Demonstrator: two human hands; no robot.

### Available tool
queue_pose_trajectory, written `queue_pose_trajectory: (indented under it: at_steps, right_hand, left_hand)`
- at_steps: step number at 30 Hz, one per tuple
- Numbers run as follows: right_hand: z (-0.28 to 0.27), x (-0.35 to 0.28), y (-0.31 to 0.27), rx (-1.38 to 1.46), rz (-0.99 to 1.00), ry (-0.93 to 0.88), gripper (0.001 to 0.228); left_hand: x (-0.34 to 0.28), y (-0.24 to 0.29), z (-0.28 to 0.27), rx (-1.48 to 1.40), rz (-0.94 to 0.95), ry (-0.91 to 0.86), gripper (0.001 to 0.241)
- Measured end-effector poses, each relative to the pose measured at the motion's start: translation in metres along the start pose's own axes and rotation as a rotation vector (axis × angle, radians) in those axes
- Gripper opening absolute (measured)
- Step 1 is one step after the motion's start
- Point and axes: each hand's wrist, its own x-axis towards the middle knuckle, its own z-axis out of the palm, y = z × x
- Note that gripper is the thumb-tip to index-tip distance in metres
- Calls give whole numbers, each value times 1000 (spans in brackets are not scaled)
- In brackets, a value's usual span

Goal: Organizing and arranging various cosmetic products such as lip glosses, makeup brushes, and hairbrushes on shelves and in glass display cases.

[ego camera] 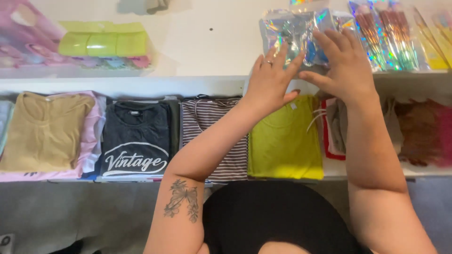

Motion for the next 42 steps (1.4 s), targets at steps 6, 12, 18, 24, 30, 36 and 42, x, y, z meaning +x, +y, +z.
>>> queue_pose_trajectory:
  at_steps: [6, 12, 18, 24, 30, 36, 42]
  right_hand:
    - [10, 5, -22, -38, -10, 14, 85]
    - [39, 38, -70, -141, -107, 128, 81]
    - [71, 77, -134, -104, -65, 162, 81]
    - [89, 97, -170, -105, -84, 199, 82]
    - [95, 104, -190, -129, -23, 163, 81]
    - [67, 95, -192, -9, 39, 58, 100]
    - [48, 60, -186, -7, 206, 22, 104]
  left_hand:
    - [-19, -13, -3, 27, -39, 63, 95]
    - [-60, -63, -16, -37, -123, 49, 83]
    - [-98, -120, -35, -66, -215, 52, 77]
    - [-119, -153, -43, -99, -170, 137, 73]
    - [-134, -157, -48, -87, -97, 196, 79]
    - [-154, -149, -49, -92, -88, 182, 96]
    - [-163, -150, -47, -35, -54, 191, 91]
